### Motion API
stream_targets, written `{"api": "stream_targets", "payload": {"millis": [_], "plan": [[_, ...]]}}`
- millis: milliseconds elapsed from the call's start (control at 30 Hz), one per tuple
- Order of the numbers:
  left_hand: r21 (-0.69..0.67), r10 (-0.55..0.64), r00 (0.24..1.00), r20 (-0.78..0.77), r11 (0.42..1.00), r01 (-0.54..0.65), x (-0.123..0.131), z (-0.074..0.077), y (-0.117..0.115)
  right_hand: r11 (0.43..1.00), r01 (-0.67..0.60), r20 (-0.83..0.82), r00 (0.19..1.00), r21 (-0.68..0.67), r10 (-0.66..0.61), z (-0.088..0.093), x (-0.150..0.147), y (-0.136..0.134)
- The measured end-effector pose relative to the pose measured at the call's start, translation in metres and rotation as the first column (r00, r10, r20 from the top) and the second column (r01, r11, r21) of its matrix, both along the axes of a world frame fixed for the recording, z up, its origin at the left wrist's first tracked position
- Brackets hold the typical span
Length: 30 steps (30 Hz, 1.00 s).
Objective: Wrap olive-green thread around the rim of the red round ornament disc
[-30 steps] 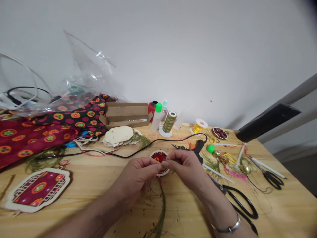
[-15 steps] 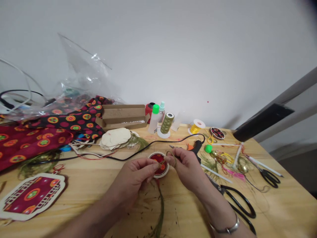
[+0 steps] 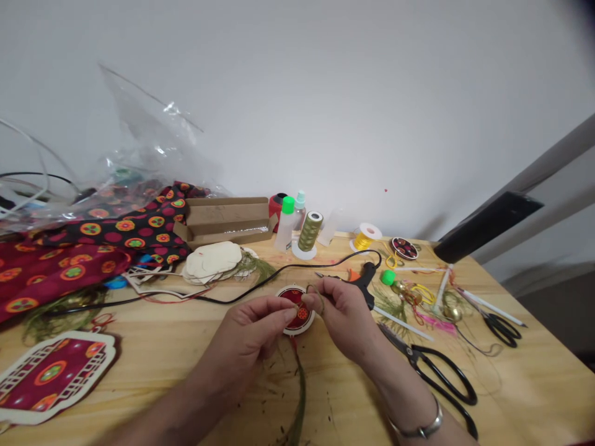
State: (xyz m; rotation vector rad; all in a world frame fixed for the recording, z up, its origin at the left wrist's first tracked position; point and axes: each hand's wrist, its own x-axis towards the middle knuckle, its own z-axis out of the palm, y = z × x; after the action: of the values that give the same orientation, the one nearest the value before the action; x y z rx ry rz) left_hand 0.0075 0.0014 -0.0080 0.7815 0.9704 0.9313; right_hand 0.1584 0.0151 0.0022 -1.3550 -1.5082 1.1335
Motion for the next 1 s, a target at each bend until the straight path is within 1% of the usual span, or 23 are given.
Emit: {"api": "stream_targets", "payload": {"millis": [100,167,233,267,300,333,367,400,433,500,533,600,633,767,800,900,967,1000], "plan": [[0.021,-0.007,0.999,-0.044,1.000,0.008,0.000,0.004,-0.001,1.000,0.010,-0.024,1.000,-0.024,-0.011,0.004,-0.001,-0.001],[0.075,-0.013,0.993,-0.117,0.997,0.022,0.000,0.007,-0.001,0.999,0.023,-0.030,0.999,-0.033,-0.024,0.006,-0.001,-0.001],[0.188,0.000,0.967,-0.253,0.981,0.049,0.000,0.009,-0.001,0.999,0.031,-0.042,0.999,-0.043,-0.033,0.007,-0.001,0.000],[0.269,0.026,0.941,-0.336,0.960,0.070,0.000,0.008,-0.002,0.998,0.032,-0.060,0.998,-0.052,-0.035,0.007,0.000,0.000],[0.362,0.069,0.905,-0.420,0.927,0.098,0.000,0.006,-0.003,0.997,0.031,-0.089,0.995,-0.065,-0.037,0.008,0.000,0.001],[0.472,0.127,0.866,-0.483,0.871,0.135,0.000,0.003,-0.004,0.996,0.032,-0.125,0.991,-0.081,-0.042,0.008,0.000,0.001],[0.591,0.192,0.828,-0.526,0.783,0.194,0.000,0.000,-0.005,0.994,0.032,-0.163,0.985,-0.101,-0.048,0.008,0.000,0.001],[0.680,0.250,0.790,-0.559,0.684,0.265,0.000,-0.005,-0.006,0.992,0.031,-0.199,0.978,-0.121,-0.055,0.008,0.000,0.001],[0.747,0.309,0.759,-0.573,0.578,0.328,0.000,-0.009,-0.007,0.990,0.032,-0.230,0.971,-0.140,-0.064,0.008,0.000,0.001],[0.799,0.400,0.703,-0.588,0.426,0.425,-0.001,-0.017,-0.009,0.985,0.027,-0.287,0.955,-0.169,-0.075,0.008,0.000,0.001],[0.807,0.436,0.682,-0.587,0.376,0.455,-0.002,-0.020,-0.009,0.983,0.016,-0.316,0.946,-0.180,-0.074,0.007,0.000,0.001],[0.808,0.481,0.649,-0.589,0.322,0.494,-0.003,-0.025,-0.009,0.981,-0.016,-0.368,0.928,-0.195,-0.058,0.005,-0.001,0.001],[0.807,0.496,0.639,-0.588,0.310,0.503,-0.003,-0.026,-0.009,0.980,-0.029,-0.386,0.921,-0.196,-0.050,0.004,-0.001,0.001],[0.790,0.532,0.594,-0.604,0.299,0.535,-0.004,-0.027,-0.010,0.984,-0.038,-0.404,0.914,-0.171,-0.035,0.003,-0.002,0.001],[0.777,0.539,0.572,-0.618,0.308,0.549,-0.004,-0.026,-0.010,0.985,-0.039,-0.404,0.914,-0.169,-0.033,0.002,-0.002,0.001],[0.707,0.521,0.498,-0.694,0.359,0.610,-0.004,-0.024,-0.012,0.982,-0.051,-0.412,0.911,-0.180,-0.029,0.002,-0.003,-0.001],[0.680,0.497,0.481,-0.722,0.380,0.628,-0.004,-0.023,-0.012,0.980,-0.059,-0.429,0.903,-0.188,-0.028,0.001,-0.004,-0.002],[0.678,0.488,0.487,-0.725,0.382,0.628,-0.003,-0.023,-0.012,0.979,-0.063,-0.440,0.898,-0.193,-0.029,0.001,-0.005,-0.002]]}}
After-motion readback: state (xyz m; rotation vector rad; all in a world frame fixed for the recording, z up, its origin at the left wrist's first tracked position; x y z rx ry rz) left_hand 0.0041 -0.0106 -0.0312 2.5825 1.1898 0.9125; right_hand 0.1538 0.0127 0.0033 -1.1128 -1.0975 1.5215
